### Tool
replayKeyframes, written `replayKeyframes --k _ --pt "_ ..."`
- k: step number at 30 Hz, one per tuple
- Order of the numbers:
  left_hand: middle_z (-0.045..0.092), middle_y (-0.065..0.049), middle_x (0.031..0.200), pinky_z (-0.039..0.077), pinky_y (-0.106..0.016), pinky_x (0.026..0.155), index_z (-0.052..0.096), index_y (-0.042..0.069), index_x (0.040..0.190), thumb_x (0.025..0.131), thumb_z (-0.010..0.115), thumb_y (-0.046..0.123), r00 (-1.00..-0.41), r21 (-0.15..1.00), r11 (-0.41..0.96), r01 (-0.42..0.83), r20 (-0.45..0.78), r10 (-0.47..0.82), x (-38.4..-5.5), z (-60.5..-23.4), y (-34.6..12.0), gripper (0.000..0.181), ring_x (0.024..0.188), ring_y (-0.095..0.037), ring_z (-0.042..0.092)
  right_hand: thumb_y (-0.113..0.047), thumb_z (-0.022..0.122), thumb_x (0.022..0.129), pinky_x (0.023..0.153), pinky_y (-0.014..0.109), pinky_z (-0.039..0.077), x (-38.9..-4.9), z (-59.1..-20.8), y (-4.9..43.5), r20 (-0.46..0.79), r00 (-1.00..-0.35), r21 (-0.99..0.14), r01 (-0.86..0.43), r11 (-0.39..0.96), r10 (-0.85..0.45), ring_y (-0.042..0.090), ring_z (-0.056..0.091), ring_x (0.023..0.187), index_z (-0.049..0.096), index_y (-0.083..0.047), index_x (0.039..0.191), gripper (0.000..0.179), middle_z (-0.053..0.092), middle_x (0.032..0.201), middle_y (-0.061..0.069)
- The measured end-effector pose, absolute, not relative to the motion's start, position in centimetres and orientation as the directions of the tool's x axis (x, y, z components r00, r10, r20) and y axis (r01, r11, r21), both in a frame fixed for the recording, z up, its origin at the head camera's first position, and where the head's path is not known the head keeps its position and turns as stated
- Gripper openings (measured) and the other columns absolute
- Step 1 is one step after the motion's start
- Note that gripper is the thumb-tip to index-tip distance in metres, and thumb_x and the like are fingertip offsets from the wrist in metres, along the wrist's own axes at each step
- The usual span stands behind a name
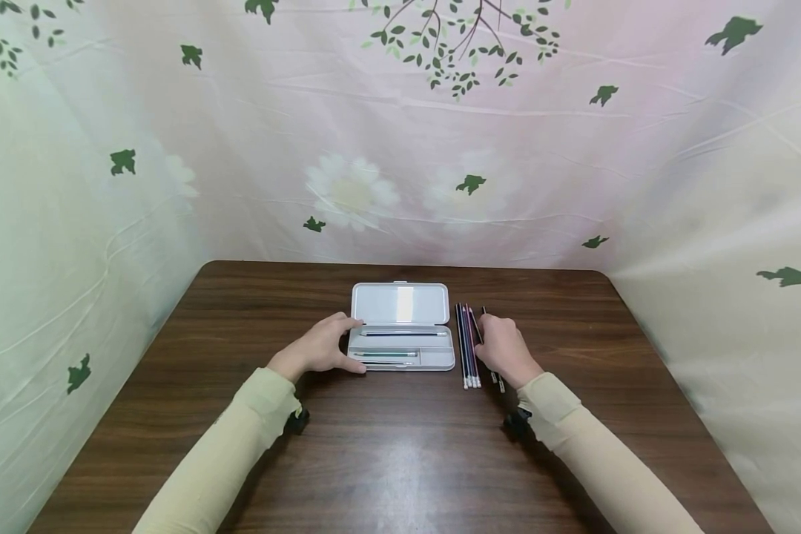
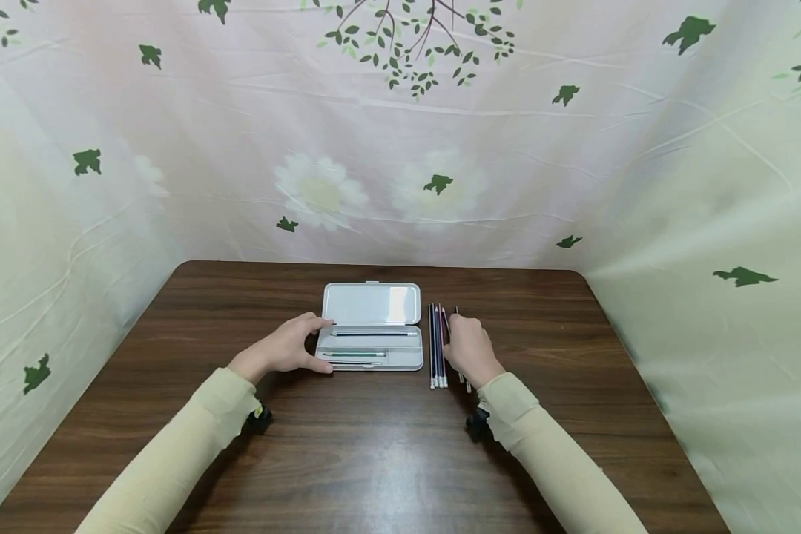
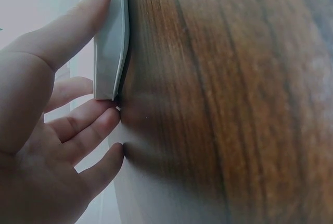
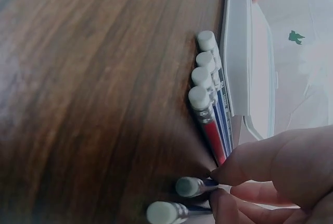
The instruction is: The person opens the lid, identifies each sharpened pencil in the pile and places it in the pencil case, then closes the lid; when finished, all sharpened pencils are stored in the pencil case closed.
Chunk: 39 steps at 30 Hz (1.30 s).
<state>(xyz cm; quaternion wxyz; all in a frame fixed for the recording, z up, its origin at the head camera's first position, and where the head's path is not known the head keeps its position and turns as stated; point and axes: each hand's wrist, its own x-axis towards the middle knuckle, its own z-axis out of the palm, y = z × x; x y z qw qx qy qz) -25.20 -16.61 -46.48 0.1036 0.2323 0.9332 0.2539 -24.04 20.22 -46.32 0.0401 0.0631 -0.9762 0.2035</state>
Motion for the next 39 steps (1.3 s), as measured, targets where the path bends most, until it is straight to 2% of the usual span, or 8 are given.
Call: replayKeyframes --k 6,13,19,27,32,39 --pt "0.060 -0.007 0.122 0.049 -0.045 0.104 0.054 0.003 0.151 0.074 0.095 0.048 -0.870 0.518 0.761 0.389 -0.066 0.489 -25.2 -46.5 -16.6 0.098 0.112 -0.023 0.056 -0.003 0.077 0.078 0.066 0.047 0.054 -24.2 -46.2 20.1 0.084 -0.993 -0.387 -0.107 0.916 -0.081 0.029 0.060 0.072 0.068 0.002 0.097 0.021 0.069 0.086 0.018" --pt "0.060 -0.008 0.122 0.049 -0.046 0.104 0.054 0.003 0.151 0.074 0.095 0.049 -0.869 0.519 0.762 0.389 -0.068 0.490 -25.2 -46.4 -16.7 0.098 0.112 -0.024 0.056 -0.009 0.077 0.083 0.053 0.035 0.046 -24.2 -45.5 20.1 0.049 -0.997 -0.393 -0.070 0.917 -0.055 0.025 0.056 0.060 0.062 0.000 0.081 0.017 0.059 0.068 0.010" --pt "0.060 -0.008 0.124 0.049 -0.045 0.105 0.054 0.004 0.152 0.074 0.095 0.049 -0.869 0.514 0.764 0.390 -0.069 0.490 -25.1 -46.3 -16.7 0.098 0.113 -0.024 0.056 -0.009 0.076 0.084 0.051 0.034 0.043 -24.2 -45.3 20.4 0.041 -0.997 -0.363 -0.071 0.929 -0.061 0.024 0.055 0.057 0.061 -0.003 0.073 0.019 0.055 0.061 0.007" --pt "0.061 -0.009 0.123 0.048 -0.045 0.105 0.053 0.001 0.151 0.074 0.096 0.048 -0.870 0.517 0.764 0.386 -0.072 0.488 -25.0 -46.1 -16.5 0.099 0.112 -0.024 0.056 -0.008 0.077 0.081 0.061 0.042 0.050 -24.1 -45.5 20.6 0.115 -0.989 -0.349 -0.127 0.928 -0.092 0.027 0.059 0.067 0.071 0.001 0.088 0.012 0.064 0.071 0.008" --pt "0.061 -0.009 0.125 0.048 -0.046 0.106 0.054 0.001 0.151 0.074 0.096 0.047 -0.871 0.519 0.766 0.381 -0.076 0.485 -25.0 -46.1 -16.4 0.099 0.113 -0.024 0.056 -0.015 0.075 0.085 0.058 0.044 0.049 -23.9 -45.3 20.8 0.075 -0.996 -0.346 -0.068 0.936 -0.045 0.028 0.061 0.070 0.073 -0.005 0.096 0.016 0.069 0.082 0.010" --pt "0.061 -0.009 0.124 0.048 -0.046 0.106 0.054 0.002 0.151 0.074 0.096 0.048 -0.873 0.520 0.767 0.375 -0.079 0.481 -25.0 -46.2 -16.4 0.099 0.114 -0.024 0.057 -0.014 0.072 0.086 0.057 0.041 0.045 -23.7 -44.8 20.9 0.085 -0.994 -0.373 -0.095 0.923 -0.068 0.026 0.058 0.068 0.071 -0.007 0.095 0.012 0.065 0.079 0.007"
